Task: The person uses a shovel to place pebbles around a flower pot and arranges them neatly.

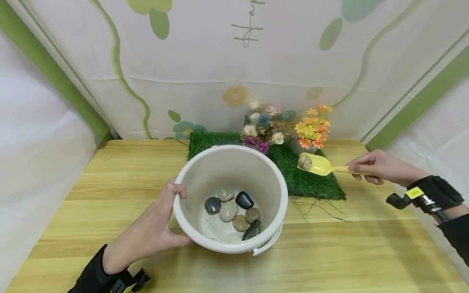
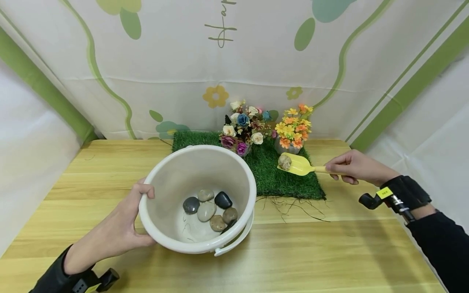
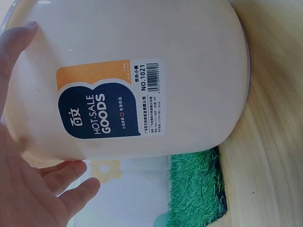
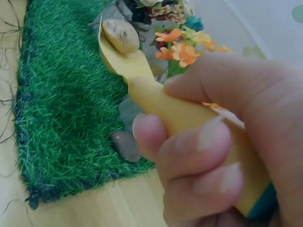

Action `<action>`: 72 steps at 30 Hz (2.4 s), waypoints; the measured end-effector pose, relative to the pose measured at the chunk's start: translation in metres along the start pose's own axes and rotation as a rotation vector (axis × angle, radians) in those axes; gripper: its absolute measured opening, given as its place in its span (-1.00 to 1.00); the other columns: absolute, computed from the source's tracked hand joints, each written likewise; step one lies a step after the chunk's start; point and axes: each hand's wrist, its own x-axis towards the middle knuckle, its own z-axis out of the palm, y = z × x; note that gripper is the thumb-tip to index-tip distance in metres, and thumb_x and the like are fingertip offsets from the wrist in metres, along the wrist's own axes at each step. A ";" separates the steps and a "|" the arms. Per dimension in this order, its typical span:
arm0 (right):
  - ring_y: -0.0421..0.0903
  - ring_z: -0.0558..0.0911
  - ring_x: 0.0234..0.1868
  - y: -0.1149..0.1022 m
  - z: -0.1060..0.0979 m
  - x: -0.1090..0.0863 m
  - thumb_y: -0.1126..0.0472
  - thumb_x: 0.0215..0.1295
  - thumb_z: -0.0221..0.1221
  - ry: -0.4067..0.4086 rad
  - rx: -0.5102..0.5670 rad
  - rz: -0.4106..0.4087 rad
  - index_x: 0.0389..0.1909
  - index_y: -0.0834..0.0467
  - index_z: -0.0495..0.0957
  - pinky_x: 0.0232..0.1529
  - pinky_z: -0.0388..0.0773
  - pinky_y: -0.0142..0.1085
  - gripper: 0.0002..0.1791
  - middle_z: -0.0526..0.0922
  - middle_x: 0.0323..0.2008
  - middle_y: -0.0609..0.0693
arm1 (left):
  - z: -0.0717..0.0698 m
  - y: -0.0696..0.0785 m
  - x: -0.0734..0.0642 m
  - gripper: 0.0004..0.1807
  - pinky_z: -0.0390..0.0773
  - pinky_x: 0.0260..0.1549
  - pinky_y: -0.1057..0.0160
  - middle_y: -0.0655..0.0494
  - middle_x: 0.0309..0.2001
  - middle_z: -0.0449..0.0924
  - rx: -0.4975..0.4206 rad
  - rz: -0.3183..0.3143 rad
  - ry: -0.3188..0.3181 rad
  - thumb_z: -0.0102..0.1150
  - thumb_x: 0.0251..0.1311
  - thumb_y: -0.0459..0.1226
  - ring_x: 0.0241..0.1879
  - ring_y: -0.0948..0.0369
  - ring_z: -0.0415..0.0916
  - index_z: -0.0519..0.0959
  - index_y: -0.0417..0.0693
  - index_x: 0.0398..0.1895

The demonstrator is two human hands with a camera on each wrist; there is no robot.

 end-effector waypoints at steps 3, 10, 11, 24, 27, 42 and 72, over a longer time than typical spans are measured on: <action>0.02 0.27 -0.81 0.006 0.003 0.000 0.11 0.39 -0.04 0.000 0.014 0.020 -0.31 0.12 0.61 -0.44 0.48 -0.24 -0.73 0.52 -0.56 0.11 | 0.000 0.000 0.001 -0.16 0.45 -0.15 0.19 0.09 0.22 0.12 -0.001 0.014 0.012 0.46 -0.32 0.06 0.10 0.15 0.24 0.11 -0.02 -0.09; -0.06 0.29 -0.81 0.015 0.007 -0.002 0.09 0.39 -0.03 0.020 0.029 0.052 -0.43 0.17 0.57 -0.63 0.44 -0.22 -0.68 0.55 -0.16 0.25 | 0.000 0.000 -0.001 -0.16 0.44 -0.14 0.17 0.08 0.22 0.11 -0.005 -0.011 -0.012 0.47 -0.33 0.03 0.10 0.15 0.24 0.09 0.02 -0.08; -0.06 0.29 -0.81 0.015 0.008 -0.002 0.08 0.38 -0.03 0.026 0.026 0.062 -0.46 0.17 0.56 -0.63 0.45 -0.22 -0.67 0.53 -0.10 0.26 | 0.000 0.000 0.000 -0.16 0.44 -0.14 0.17 0.08 0.22 0.11 -0.004 -0.007 -0.009 0.48 -0.34 0.02 0.10 0.15 0.25 0.10 0.01 -0.08; -0.17 0.29 -0.78 0.011 0.010 0.002 0.02 0.37 -0.01 0.046 0.003 0.130 -0.45 0.22 0.58 -0.73 0.38 -0.27 -0.62 0.55 -0.20 0.24 | 0.001 0.000 0.001 -0.17 0.45 -0.13 0.15 0.07 0.25 0.12 -0.012 0.032 0.029 0.49 -0.35 0.02 0.13 0.13 0.24 0.13 -0.06 -0.11; -0.17 0.30 -0.77 0.010 0.009 0.000 0.01 0.37 -0.02 0.051 -0.008 0.144 -0.45 0.22 0.56 -0.72 0.38 -0.28 -0.61 0.55 -0.18 0.24 | 0.002 -0.001 0.000 -0.16 0.46 -0.14 0.16 0.07 0.25 0.12 -0.016 0.031 0.033 0.49 -0.36 0.01 0.12 0.13 0.25 0.13 -0.05 -0.11; -0.17 0.24 -0.79 0.021 -0.004 -0.020 0.08 0.38 -0.02 0.047 -0.030 0.111 -0.28 0.13 0.59 -0.75 0.37 -0.27 -0.74 0.52 -0.49 0.11 | 0.001 0.000 -0.001 -0.17 0.46 -0.16 0.18 0.08 0.26 0.10 0.002 0.006 0.014 0.48 -0.35 0.01 0.11 0.16 0.24 0.12 -0.01 -0.09; -0.05 0.20 -0.71 -0.055 -0.020 -0.024 0.49 0.36 -0.22 -0.020 0.146 -0.251 0.08 0.34 0.35 -0.79 0.17 -0.18 -0.67 0.42 -0.50 0.08 | 0.001 0.000 0.000 -0.16 0.46 -0.15 0.16 0.07 0.26 0.10 -0.009 0.007 0.016 0.48 -0.35 0.02 0.12 0.14 0.24 0.12 -0.02 -0.09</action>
